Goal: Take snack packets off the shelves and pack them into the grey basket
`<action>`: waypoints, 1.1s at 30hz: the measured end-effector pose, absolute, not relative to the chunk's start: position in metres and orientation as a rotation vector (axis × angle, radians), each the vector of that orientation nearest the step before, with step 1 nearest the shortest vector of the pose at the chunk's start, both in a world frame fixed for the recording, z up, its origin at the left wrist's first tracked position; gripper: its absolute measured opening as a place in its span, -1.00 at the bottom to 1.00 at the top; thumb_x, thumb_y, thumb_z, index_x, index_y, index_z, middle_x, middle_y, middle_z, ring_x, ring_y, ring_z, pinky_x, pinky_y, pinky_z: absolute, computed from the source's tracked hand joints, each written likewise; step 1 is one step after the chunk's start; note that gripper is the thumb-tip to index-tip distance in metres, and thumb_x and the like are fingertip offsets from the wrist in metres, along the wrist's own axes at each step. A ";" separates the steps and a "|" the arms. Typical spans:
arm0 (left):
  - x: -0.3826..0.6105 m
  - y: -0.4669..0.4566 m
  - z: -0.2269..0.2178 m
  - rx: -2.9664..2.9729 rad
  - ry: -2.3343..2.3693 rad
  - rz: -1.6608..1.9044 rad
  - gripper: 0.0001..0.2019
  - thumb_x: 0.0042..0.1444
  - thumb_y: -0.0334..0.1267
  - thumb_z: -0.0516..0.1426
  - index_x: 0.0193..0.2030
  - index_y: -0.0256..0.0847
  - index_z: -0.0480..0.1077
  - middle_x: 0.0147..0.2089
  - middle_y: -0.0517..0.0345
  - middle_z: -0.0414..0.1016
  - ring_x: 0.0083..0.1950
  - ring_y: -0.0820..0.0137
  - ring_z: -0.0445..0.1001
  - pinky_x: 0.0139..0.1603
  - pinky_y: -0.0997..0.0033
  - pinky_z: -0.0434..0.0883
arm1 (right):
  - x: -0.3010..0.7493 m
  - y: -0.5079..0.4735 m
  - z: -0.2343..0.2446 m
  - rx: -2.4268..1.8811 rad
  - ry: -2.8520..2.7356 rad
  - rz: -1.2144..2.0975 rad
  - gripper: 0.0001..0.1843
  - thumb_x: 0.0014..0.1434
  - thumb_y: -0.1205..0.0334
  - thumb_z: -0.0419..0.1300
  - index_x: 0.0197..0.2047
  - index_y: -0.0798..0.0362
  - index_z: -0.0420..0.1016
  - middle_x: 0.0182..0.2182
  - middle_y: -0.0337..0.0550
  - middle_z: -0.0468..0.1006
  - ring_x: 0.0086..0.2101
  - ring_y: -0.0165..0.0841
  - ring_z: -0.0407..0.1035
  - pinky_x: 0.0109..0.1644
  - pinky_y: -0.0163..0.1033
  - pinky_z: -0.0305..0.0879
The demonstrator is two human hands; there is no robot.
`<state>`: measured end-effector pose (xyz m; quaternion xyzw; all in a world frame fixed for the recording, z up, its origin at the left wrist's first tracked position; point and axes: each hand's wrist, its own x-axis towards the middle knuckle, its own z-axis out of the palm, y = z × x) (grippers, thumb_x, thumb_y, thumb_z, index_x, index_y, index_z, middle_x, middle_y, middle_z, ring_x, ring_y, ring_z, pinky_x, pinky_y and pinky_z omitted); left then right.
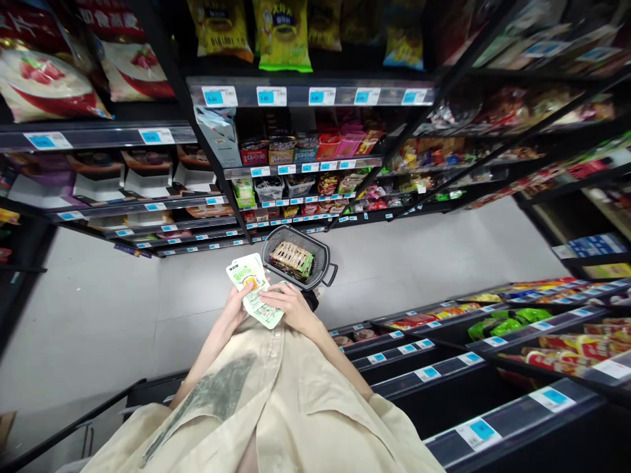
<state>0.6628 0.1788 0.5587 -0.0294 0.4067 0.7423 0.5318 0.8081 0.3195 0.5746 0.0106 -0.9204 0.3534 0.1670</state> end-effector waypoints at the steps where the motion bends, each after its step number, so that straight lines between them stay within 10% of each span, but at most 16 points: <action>1: 0.663 0.179 0.557 -0.080 1.029 1.764 -0.38 0.03 -0.14 0.44 0.22 -0.29 0.47 0.14 -0.20 0.61 0.18 -0.01 0.59 0.21 0.03 0.53 | 0.809 0.321 0.576 0.039 -2.584 1.067 -0.62 0.37 0.23 0.25 0.23 -0.10 0.56 0.13 -0.10 0.64 0.11 -0.16 0.48 0.07 0.02 0.44; 8: 0.649 0.169 0.558 -0.244 1.184 1.931 -0.47 -0.10 -0.22 0.49 0.03 -0.24 0.52 0.08 -0.09 0.66 0.06 0.11 0.66 0.11 0.16 0.60 | 0.820 0.320 0.575 -0.750 -1.918 1.632 -0.77 0.20 0.06 0.40 -0.12 -0.04 0.70 -0.11 -0.08 0.74 -0.11 -0.15 0.61 0.06 0.00 0.54; 12: 0.641 0.159 0.558 -0.222 1.207 1.921 -0.52 -0.06 -0.24 0.47 0.02 -0.21 0.52 0.07 -0.05 0.66 0.12 0.13 0.63 0.15 0.18 0.59 | 0.813 0.325 0.578 -1.240 -1.136 1.841 -0.49 -0.03 -0.14 0.50 -0.13 0.03 0.65 -0.21 -0.10 0.74 -0.28 -0.18 0.63 -0.17 -0.09 0.61; 33: 0.660 0.160 0.555 -0.069 1.224 1.698 -0.35 -0.23 -0.29 0.52 0.05 -0.28 0.44 -0.05 -0.19 0.68 -0.02 -0.03 0.68 0.04 -0.08 0.60 | 0.837 0.347 0.571 -1.263 -1.057 1.877 -0.33 -0.16 0.01 0.59 0.00 -0.02 0.52 -0.18 -0.12 0.73 -0.22 -0.14 0.65 -0.11 -0.01 0.63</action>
